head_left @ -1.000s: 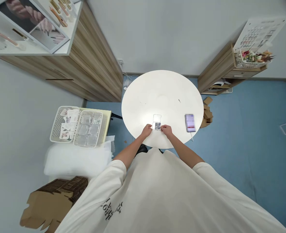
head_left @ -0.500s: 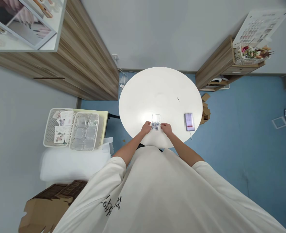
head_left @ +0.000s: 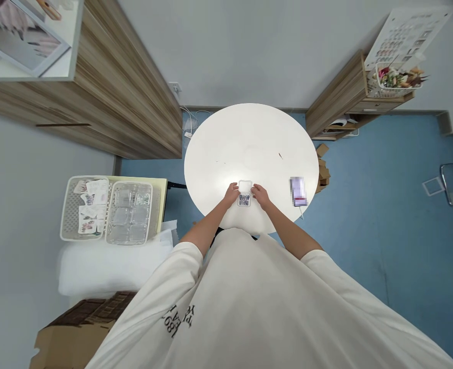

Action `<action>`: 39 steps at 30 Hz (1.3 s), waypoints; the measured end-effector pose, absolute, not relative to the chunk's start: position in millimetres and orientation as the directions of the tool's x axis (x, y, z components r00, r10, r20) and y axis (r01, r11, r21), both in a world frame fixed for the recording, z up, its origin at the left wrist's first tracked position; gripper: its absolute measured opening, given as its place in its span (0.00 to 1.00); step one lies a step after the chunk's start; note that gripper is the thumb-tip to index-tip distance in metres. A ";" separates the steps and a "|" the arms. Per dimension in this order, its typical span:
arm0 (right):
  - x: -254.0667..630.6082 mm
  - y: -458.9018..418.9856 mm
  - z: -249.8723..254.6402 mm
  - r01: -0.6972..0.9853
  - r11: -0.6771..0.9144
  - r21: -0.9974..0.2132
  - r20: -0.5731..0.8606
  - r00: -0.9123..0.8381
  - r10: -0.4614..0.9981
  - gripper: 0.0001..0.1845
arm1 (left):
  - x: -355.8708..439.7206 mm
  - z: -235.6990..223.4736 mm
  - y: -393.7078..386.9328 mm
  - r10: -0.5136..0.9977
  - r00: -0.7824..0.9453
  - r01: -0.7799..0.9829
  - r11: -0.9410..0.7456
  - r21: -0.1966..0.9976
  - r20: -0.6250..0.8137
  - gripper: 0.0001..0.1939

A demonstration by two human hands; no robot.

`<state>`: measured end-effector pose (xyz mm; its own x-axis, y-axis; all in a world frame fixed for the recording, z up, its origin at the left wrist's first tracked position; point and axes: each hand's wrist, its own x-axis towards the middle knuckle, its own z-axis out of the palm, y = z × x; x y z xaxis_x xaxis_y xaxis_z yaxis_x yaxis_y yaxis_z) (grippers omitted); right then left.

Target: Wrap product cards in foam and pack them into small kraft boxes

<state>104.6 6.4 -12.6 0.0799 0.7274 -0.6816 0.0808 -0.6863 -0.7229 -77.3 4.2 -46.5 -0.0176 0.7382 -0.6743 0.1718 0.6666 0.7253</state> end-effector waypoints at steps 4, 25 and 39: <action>103.0 10.8 -3.0 0.048 -0.666 -0.744 -0.664 0.045 0.746 0.24 | -81.4 -32.3 10.8 0.788 -0.036 0.179 0.611 0.771 -0.615 0.35; 108.6 -36.6 -5.4 0.479 -0.440 -0.760 -0.546 -0.102 0.832 0.27 | -100.2 -10.4 -48.1 0.855 0.078 0.477 0.419 0.772 -0.512 0.28; 112.4 -63.7 -4.9 0.916 0.271 -0.297 -0.587 -0.399 0.705 0.40 | -100.1 -13.0 -85.0 0.735 0.455 0.871 -0.249 0.424 -0.503 0.41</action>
